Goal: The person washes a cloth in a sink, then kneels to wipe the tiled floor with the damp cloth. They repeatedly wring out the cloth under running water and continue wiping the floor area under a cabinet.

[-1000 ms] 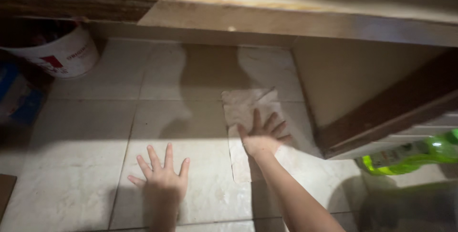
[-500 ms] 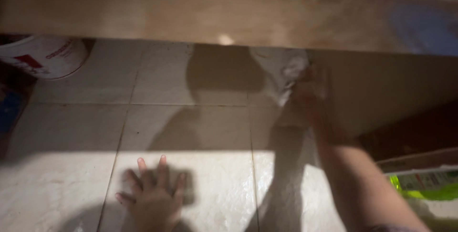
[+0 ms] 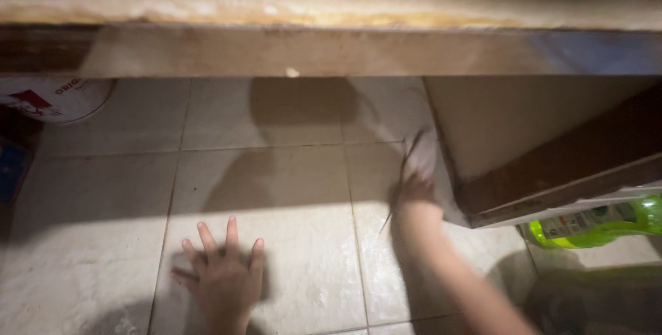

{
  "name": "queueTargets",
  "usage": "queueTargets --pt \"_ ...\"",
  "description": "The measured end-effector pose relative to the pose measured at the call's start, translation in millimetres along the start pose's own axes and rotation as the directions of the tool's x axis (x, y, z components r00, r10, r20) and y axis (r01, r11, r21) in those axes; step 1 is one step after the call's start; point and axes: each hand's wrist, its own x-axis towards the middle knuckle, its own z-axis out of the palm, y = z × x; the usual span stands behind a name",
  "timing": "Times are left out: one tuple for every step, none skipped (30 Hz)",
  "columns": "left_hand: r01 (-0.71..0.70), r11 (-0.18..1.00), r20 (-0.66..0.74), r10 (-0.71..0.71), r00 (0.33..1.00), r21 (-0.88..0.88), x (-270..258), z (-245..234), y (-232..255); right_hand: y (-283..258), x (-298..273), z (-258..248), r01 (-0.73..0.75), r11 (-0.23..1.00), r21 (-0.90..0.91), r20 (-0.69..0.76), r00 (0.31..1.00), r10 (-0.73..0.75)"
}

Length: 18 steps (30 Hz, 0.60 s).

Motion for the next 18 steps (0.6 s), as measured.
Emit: queueTargets --pt "0.008 1.0 -0.008 -0.008 1.0 -0.018 1.7 -3.3 2.4 -2.9 -9.9 -9.1 0.036 0.988 -0.153 0.011 0.999 -0.035" --pt "0.015 0.999 -0.015 -0.016 1.0 -0.035 3.8 -5.6 5.1 -3.6 -7.6 -22.5 0.083 0.963 -0.257 0.026 0.997 -0.079" --pt "0.026 0.999 0.001 -0.026 1.0 -0.03 6.0 -6.7 7.0 -2.0 0.4 -38.3 0.13 0.937 -0.325 0.044 0.992 -0.122" --pt "0.037 0.999 0.018 -0.036 0.999 -0.024 9.1 -5.7 8.8 1.8 19.1 -55.7 0.183 0.94 -0.289 0.074 0.983 -0.169" --pt "0.051 0.999 0.043 -0.05 0.998 -0.011 8.3 -5.4 7.5 3.9 35.8 -71.4 0.242 0.939 -0.246 0.112 0.969 -0.221" --pt "0.023 1.0 0.047 -0.022 0.999 -0.018 7.9 -4.0 5.3 9.3 72.7 -83.9 0.389 0.823 -0.414 -0.134 0.868 -0.478" --pt "0.005 1.0 0.05 -0.003 0.999 -0.024 6.8 -1.9 3.7 15.9 103.0 -97.0 0.347 0.892 -0.29 -0.064 0.923 -0.379" --pt "-0.014 0.999 0.052 0.016 0.999 -0.031 5.0 -0.5 1.5 22.0 123.5 -105.3 0.282 0.945 -0.168 0.021 0.959 -0.282" --pt "-0.007 1.0 0.061 0.008 0.998 -0.02 6.1 1.1 -0.2 25.3 122.1 -106.6 0.214 0.956 0.201 0.023 0.974 -0.224" --pt "0.001 1.0 0.069 0.0 0.998 -0.01 7.0 2.0 -1.2 29.7 120.8 -106.7 0.116 0.832 0.542 0.048 0.985 -0.168" --pt "0.013 1.0 0.075 -0.014 0.997 0.003 6.2 1.7 -1.5 29.7 117.2 -104.7 0.006 0.591 0.807 0.089 0.987 -0.131" --pt "0.011 1.0 0.074 -0.012 0.997 0.013 4.6 0.6 -1.0 27.2 107.1 -101.3 0.037 0.702 0.712 -0.018 0.999 -0.035" --pt "-0.002 1.0 0.067 0.0 0.998 0.019 6.8 -0.2 -0.6 19.8 92.1 -97.4 0.044 0.8 0.598 -0.144 0.988 0.053" --pt "-0.014 1.0 0.061 0.013 0.998 0.024 8.9 -0.8 -0.2 7.5 77.3 -93.5 0.028 0.882 0.471 -0.279 0.953 0.119" --pt "-0.013 1.0 0.043 0.013 0.999 0.008 7.4 -0.5 1.6 -6.8 65.3 -91.5 -0.046 0.889 0.457 -0.237 0.956 0.171" --pt "-0.013 1.0 0.024 0.013 1.0 -0.009 6.2 0.3 2.6 -29.7 53.4 -90.6 -0.119 0.891 0.438 -0.196 0.955 0.224" --pt "-0.011 1.0 0.005 0.011 1.0 -0.02 5.0 -0.2 1.2 -60.5 46.5 -91.4 -0.189 0.888 0.42 -0.154 0.949 0.275" --pt "-0.007 1.0 -0.008 0.006 1.0 -0.016 4.3 -1.2 -1.0 -97.7 48.6 -93.5 -0.334 0.853 0.401 0.001 0.931 0.364"
